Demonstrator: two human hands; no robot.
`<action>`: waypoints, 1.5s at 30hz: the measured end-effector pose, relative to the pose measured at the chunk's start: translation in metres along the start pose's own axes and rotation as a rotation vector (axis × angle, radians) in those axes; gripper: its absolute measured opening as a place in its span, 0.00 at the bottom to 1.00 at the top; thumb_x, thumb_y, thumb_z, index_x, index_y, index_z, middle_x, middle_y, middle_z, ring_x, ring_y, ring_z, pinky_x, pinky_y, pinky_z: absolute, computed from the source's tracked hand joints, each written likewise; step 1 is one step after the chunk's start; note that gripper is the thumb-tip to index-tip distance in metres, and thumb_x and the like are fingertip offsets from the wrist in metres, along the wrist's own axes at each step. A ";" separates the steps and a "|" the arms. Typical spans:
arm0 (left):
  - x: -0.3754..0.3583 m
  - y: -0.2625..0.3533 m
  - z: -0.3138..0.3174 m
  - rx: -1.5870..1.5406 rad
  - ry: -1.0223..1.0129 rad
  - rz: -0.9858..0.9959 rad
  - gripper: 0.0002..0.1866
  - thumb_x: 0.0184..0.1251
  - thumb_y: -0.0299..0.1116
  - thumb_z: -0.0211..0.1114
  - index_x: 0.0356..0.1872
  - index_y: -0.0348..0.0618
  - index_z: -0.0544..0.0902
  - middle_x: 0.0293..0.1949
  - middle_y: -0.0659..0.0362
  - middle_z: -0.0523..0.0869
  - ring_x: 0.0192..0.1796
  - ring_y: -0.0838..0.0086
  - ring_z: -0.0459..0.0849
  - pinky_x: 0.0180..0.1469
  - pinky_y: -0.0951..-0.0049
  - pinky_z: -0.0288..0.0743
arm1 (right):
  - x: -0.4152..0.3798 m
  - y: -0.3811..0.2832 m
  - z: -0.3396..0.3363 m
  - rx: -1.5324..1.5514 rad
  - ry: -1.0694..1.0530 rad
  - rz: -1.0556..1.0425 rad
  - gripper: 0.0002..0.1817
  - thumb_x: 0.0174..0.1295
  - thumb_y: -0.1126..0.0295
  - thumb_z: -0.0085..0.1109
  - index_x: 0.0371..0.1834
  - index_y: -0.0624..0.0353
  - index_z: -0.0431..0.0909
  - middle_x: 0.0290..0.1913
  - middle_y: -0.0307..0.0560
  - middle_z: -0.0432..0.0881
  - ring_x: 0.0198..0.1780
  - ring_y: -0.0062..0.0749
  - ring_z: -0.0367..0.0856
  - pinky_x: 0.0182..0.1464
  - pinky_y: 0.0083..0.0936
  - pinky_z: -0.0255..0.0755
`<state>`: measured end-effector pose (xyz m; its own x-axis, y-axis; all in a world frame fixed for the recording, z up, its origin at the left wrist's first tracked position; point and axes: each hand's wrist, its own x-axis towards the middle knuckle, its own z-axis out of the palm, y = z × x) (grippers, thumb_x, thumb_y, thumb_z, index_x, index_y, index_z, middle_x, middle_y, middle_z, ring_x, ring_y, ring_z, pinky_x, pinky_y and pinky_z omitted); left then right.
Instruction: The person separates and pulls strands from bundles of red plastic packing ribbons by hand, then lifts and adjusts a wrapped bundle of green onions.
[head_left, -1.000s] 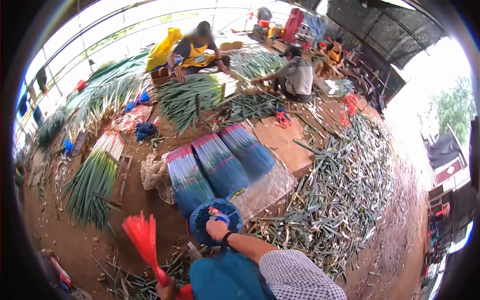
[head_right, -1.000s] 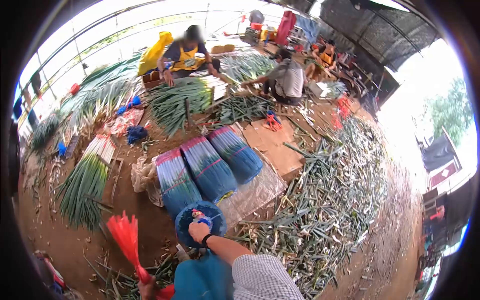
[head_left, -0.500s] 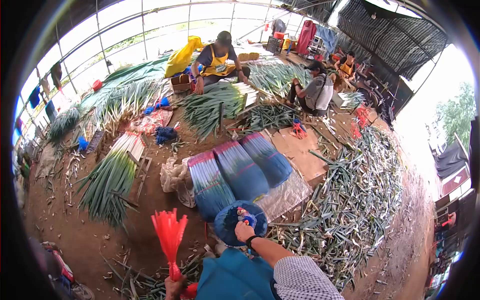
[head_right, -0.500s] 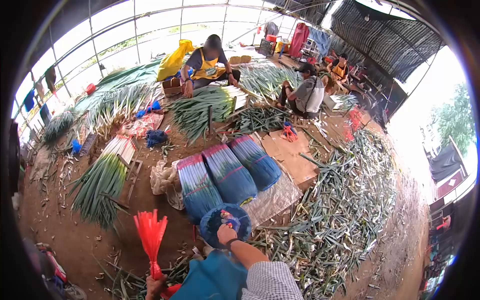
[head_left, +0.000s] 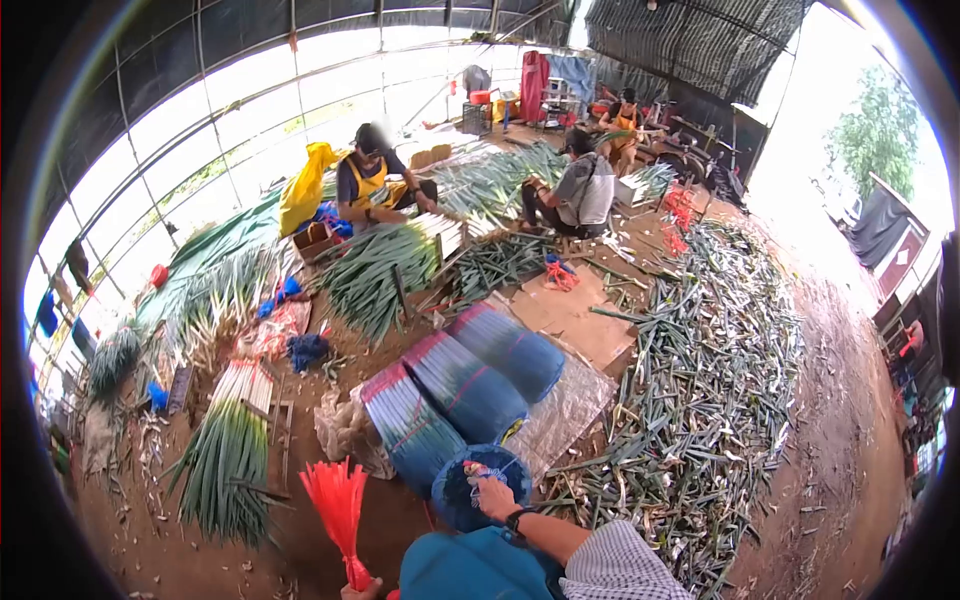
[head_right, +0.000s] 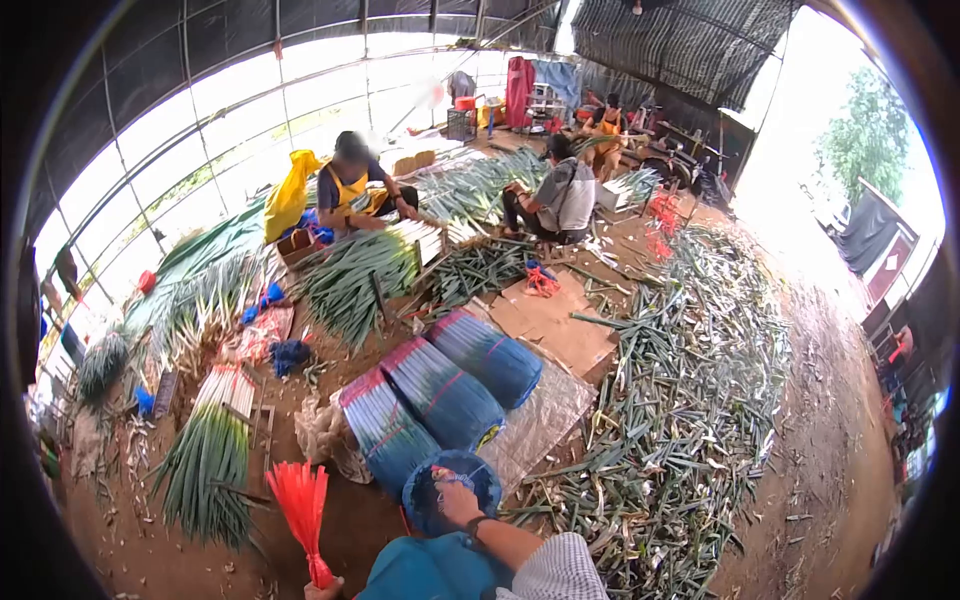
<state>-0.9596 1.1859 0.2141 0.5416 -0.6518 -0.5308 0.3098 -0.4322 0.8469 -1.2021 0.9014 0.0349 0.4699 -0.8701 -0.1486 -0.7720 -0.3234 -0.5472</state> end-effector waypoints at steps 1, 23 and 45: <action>-0.001 0.009 0.002 -0.038 -0.011 -0.084 0.10 0.56 0.36 0.75 0.33 0.49 0.81 0.26 0.65 0.79 0.21 0.79 0.75 0.23 0.73 0.72 | -0.005 0.003 0.001 0.021 -0.033 0.079 0.22 0.53 0.67 0.60 0.53 0.58 0.74 0.44 0.59 0.81 0.48 0.55 0.81 0.47 0.47 0.76; 0.143 -0.044 -0.172 0.436 -0.150 -0.132 0.12 0.60 0.36 0.68 0.21 0.45 0.78 0.15 0.67 0.75 0.18 0.82 0.71 0.20 0.75 0.66 | -0.003 -0.053 0.034 -0.163 -0.036 0.166 0.22 0.55 0.61 0.59 0.51 0.58 0.69 0.54 0.65 0.72 0.49 0.58 0.80 0.48 0.47 0.76; 0.219 0.080 0.017 0.547 -0.490 0.146 0.10 0.58 0.39 0.68 0.30 0.45 0.79 0.21 0.64 0.78 0.25 0.78 0.75 0.25 0.71 0.65 | 0.025 -0.025 0.023 -0.332 -0.378 0.101 0.09 0.57 0.71 0.54 0.39 0.59 0.81 0.40 0.53 0.85 0.43 0.47 0.86 0.42 0.42 0.80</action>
<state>-0.8295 0.9982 0.1653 0.0975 -0.8738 -0.4764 -0.2409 -0.4852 0.8406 -1.1617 0.8961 0.0259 0.4605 -0.7276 -0.5085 -0.8870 -0.3987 -0.2330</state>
